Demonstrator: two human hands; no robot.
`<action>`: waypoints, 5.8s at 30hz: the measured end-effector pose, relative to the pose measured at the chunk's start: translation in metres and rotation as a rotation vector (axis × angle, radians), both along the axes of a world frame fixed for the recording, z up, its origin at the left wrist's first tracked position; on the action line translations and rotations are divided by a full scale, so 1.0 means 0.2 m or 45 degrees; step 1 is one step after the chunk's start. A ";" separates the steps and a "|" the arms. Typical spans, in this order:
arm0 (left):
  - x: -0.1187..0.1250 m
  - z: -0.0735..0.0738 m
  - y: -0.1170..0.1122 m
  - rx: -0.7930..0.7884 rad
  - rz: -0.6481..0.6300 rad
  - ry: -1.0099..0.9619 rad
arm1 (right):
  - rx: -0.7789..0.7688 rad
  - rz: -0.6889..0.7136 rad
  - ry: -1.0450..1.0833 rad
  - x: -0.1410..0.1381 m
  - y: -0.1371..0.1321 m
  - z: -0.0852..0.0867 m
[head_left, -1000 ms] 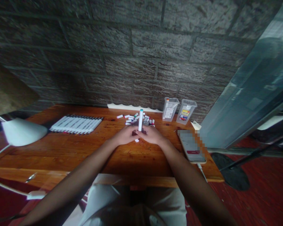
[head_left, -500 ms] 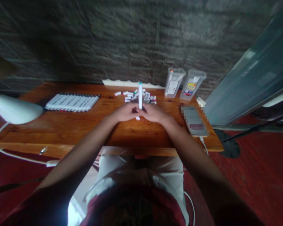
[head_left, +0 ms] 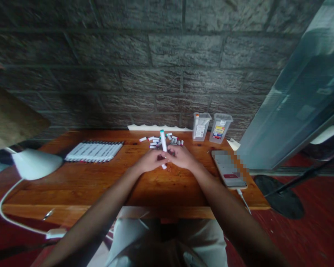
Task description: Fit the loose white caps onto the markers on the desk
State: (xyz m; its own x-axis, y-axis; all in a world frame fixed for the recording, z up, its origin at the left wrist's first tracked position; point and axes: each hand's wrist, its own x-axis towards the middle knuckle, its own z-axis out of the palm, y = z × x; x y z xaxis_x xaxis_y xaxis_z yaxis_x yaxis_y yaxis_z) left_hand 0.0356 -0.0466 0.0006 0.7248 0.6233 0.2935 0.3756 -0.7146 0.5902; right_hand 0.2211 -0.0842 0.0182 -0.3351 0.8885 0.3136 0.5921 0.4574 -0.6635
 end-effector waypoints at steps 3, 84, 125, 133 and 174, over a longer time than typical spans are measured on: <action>-0.01 -0.01 0.00 0.006 0.066 0.009 | -0.005 -0.023 0.152 -0.01 0.00 0.01; 0.03 -0.01 -0.03 0.099 0.207 -0.066 | -0.003 -0.172 0.293 -0.01 0.00 0.03; -0.02 -0.01 -0.04 0.126 0.305 -0.185 | 0.190 -0.765 0.474 0.08 0.19 -0.14; -0.02 -0.01 -0.03 0.125 0.347 -0.269 | 0.126 -0.583 0.712 0.01 0.19 -0.19; -0.81 -0.11 -0.43 0.258 1.538 0.386 | 0.145 -0.637 0.727 0.03 0.14 -0.16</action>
